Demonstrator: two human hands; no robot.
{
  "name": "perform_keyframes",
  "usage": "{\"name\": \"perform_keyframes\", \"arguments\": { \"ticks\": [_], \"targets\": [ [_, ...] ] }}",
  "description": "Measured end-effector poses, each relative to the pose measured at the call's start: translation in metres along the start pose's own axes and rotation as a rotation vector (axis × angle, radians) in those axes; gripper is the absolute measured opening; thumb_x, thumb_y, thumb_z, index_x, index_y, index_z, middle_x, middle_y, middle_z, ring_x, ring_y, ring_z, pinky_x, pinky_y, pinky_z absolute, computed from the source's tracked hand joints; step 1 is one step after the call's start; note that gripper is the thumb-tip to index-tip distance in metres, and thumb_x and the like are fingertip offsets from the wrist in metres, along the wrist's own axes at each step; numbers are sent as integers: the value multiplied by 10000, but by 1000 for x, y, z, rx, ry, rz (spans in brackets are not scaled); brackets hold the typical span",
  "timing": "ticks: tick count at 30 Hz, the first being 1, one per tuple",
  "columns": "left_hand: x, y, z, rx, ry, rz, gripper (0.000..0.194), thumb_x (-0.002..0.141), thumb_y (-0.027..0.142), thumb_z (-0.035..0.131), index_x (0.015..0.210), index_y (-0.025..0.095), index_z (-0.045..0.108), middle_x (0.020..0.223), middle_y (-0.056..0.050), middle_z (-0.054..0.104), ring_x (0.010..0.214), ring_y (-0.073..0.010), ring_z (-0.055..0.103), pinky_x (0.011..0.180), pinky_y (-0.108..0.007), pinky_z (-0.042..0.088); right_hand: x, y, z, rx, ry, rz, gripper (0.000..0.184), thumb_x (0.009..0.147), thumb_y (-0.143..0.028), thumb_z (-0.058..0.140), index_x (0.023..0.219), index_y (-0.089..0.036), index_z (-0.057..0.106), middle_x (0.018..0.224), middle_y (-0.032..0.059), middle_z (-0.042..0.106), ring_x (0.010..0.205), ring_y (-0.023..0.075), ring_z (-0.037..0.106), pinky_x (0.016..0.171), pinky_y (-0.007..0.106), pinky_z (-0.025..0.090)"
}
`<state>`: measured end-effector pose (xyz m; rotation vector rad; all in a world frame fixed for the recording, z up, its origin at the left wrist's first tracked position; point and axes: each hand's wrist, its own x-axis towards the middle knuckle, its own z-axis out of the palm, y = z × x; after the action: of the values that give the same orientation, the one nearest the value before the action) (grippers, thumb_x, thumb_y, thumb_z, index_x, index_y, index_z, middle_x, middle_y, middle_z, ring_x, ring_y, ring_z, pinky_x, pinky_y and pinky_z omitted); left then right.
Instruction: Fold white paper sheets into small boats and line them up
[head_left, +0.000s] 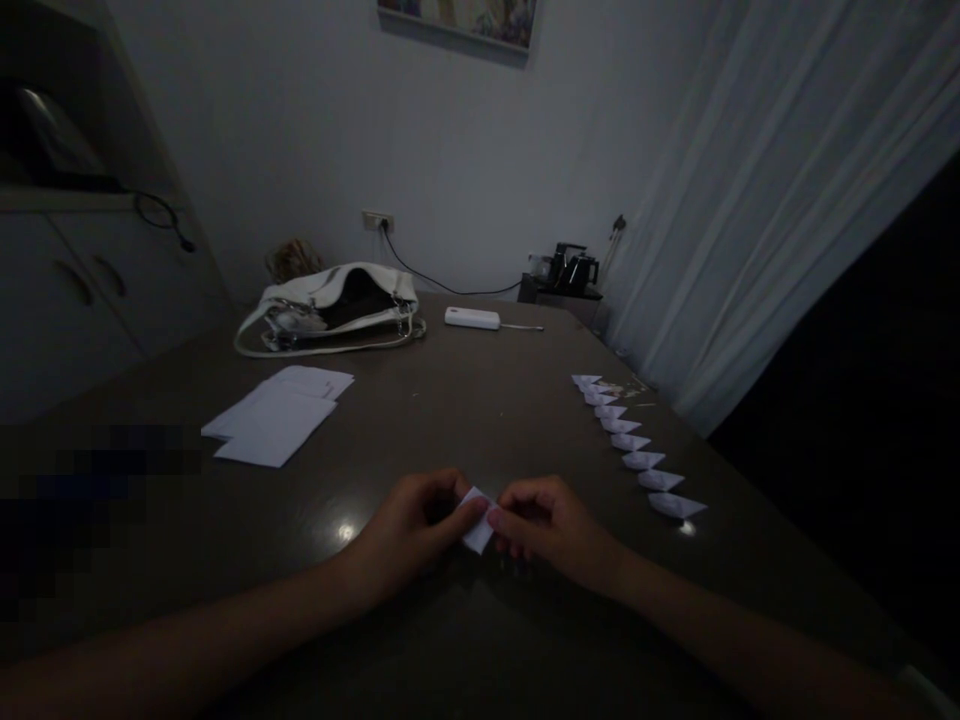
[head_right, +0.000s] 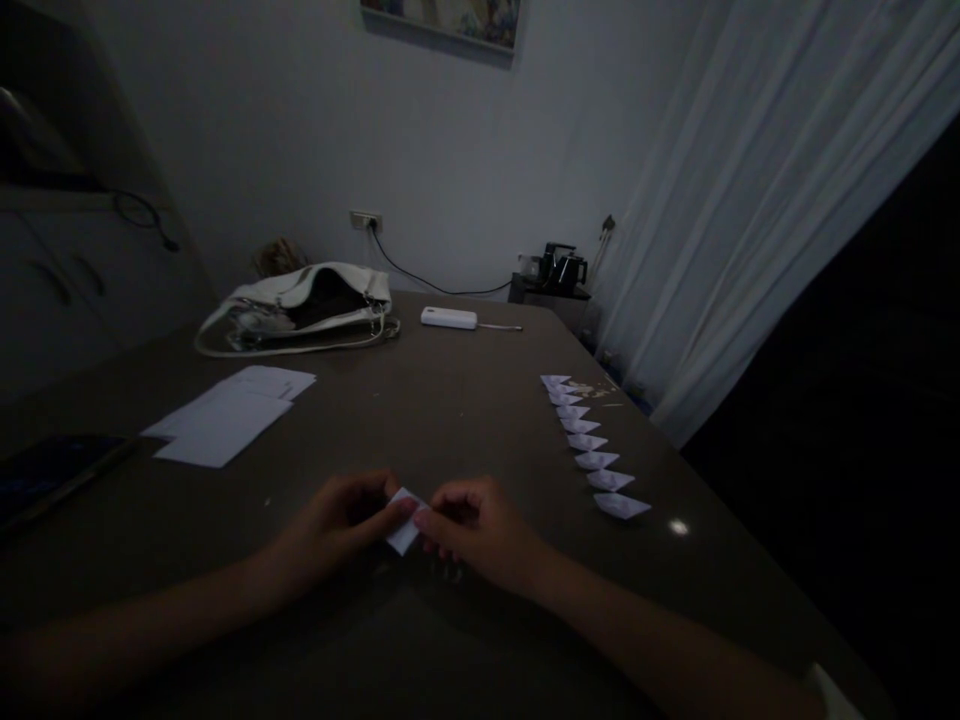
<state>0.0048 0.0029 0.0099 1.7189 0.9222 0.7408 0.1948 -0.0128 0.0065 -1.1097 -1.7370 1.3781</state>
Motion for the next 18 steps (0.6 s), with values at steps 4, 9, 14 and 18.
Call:
{"name": "perform_keyframes", "arguments": {
  "ticks": [4,9,14,18],
  "targets": [
    [-1,3,0,29,-18,-7,346,861,428,438,728,127,547,644,-3,515,604,-110,482,538,-216,364,0,-4,0,-8,19,-17,286,805,-397,622,693,-134,605,600,8,598,489,69,510,458,175,388],
    [-2,3,0,78,-33,10,377,876,445,395,705,137,528,625,19,444,602,-108,438,539,-217,337,-1,-6,-1,-14,-20,-43,290,803,-408,622,709,-135,596,607,2,587,511,76,521,483,183,402],
    [-2,4,0,69,-120,37,372,897,420,370,722,137,536,632,17,450,603,-106,429,545,-217,337,-4,-6,0,-40,-80,-98,256,829,-364,599,714,-135,591,622,3,589,526,76,526,500,183,411],
    [-3,3,-1,102,-159,80,341,901,396,394,742,132,541,647,12,469,613,-106,433,552,-220,332,-6,-7,1,-41,-119,-114,228,840,-331,587,723,-135,592,629,4,593,523,70,521,497,177,408]
  ]
}}
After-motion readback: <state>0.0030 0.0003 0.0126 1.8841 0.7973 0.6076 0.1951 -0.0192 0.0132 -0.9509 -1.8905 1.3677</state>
